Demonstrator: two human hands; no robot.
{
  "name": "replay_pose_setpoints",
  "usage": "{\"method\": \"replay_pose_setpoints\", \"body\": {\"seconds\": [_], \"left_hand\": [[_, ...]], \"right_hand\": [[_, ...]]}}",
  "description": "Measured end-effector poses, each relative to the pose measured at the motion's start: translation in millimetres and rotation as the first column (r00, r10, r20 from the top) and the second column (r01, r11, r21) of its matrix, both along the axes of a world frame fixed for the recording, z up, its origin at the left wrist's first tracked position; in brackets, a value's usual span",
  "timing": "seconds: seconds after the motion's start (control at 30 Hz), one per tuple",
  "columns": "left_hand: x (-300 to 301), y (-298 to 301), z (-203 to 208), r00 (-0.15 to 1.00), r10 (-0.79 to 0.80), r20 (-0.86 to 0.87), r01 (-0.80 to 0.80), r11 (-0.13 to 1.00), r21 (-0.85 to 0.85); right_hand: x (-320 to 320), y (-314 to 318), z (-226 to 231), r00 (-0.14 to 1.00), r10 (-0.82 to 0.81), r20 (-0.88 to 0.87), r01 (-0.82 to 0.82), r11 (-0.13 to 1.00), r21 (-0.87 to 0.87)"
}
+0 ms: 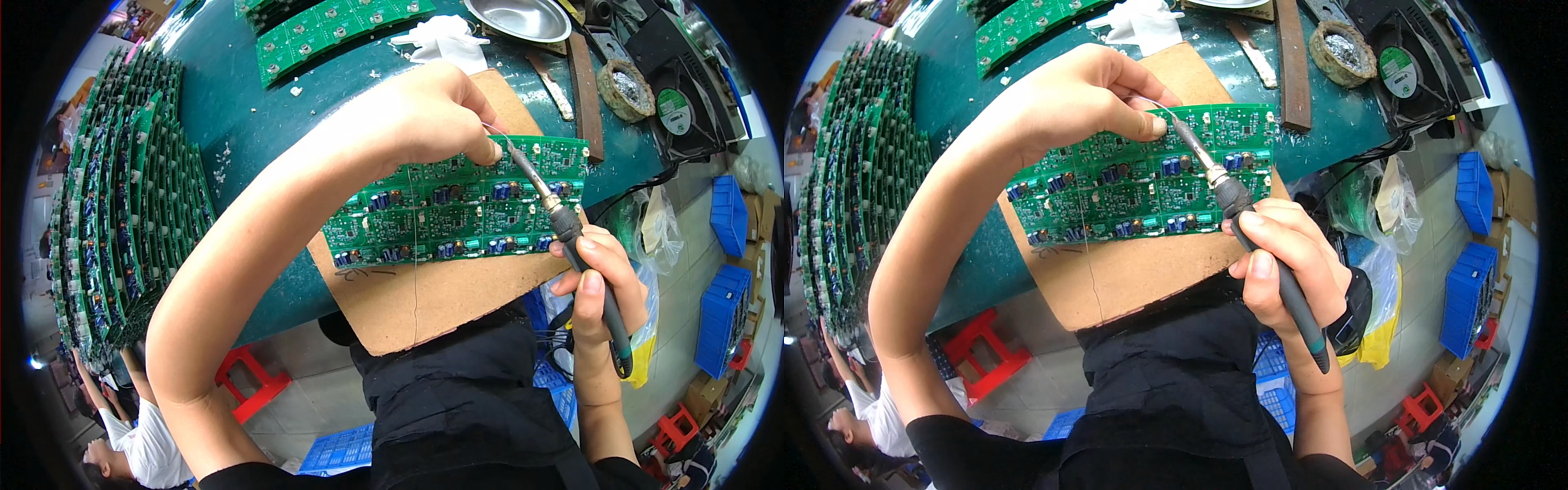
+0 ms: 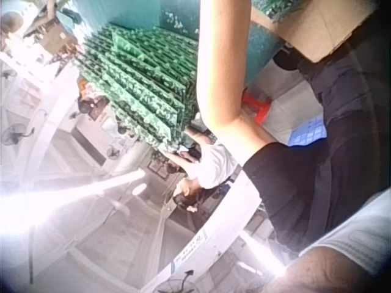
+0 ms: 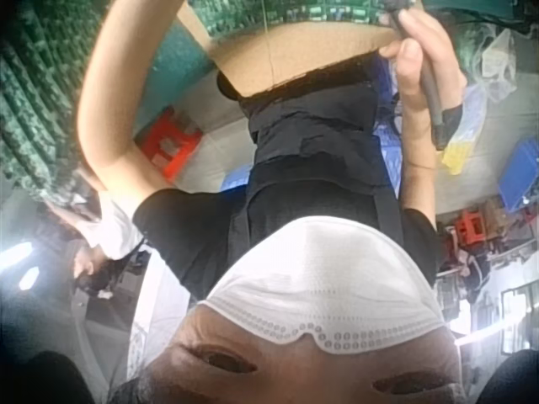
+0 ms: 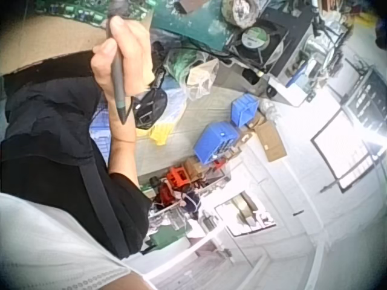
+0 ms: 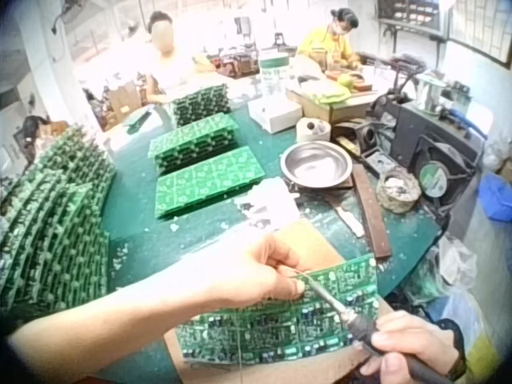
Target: The person solders electronic components onto a circuit board using a soldering iron. The person then stacks the circuit board, inserts components into another circuit board by hand, and solders them with the soldering iron.
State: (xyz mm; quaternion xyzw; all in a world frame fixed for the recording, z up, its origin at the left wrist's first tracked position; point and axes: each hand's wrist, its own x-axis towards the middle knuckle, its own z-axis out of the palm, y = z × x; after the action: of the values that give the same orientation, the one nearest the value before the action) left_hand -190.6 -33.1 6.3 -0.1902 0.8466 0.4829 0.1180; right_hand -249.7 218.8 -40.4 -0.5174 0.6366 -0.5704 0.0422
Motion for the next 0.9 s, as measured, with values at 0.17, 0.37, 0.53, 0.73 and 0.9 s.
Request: {"method": "replay_pose_setpoints", "body": {"seconds": [0.17, 0.37, 0.53, 0.73, 0.9], "left_hand": [[1.1, 0.4, 1.1, 1.0, 0.0, -0.006, 0.0, 1.0, 0.007], [0.5, 2.0, -0.3, 1.0, 0.011, -0.007, -0.011, 1.0, -0.001], [1.3, 1.7, 1.7, 1.0, -0.002, -0.011, 0.002, 1.0, -0.02], [1.0, 4.8, 2.8, 1.0, -0.01, -0.02, 0.01, 1.0, -0.027], [0.9, 7.1, 6.7, 1.0, -0.015, -0.003, 0.015, 0.999, -0.039]], "right_hand": [[-1.6, 1.3, 1.0, 1.0, -0.002, 0.021, 0.002, 1.0, 0.0], [-2.7, 3.2, 3.7, 1.0, 0.003, 0.016, -0.003, 1.0, 0.001], [-8.7, 7.8, 5.2, 0.999, -0.001, 0.053, -0.001, 0.999, 0.034], [-6.3, 4.5, 4.7, 0.944, -0.031, 0.329, 0.065, 0.993, -0.094], [-22.4, 12.9, 13.8, 0.961, 0.047, 0.271, -0.023, 0.995, -0.093]]}}
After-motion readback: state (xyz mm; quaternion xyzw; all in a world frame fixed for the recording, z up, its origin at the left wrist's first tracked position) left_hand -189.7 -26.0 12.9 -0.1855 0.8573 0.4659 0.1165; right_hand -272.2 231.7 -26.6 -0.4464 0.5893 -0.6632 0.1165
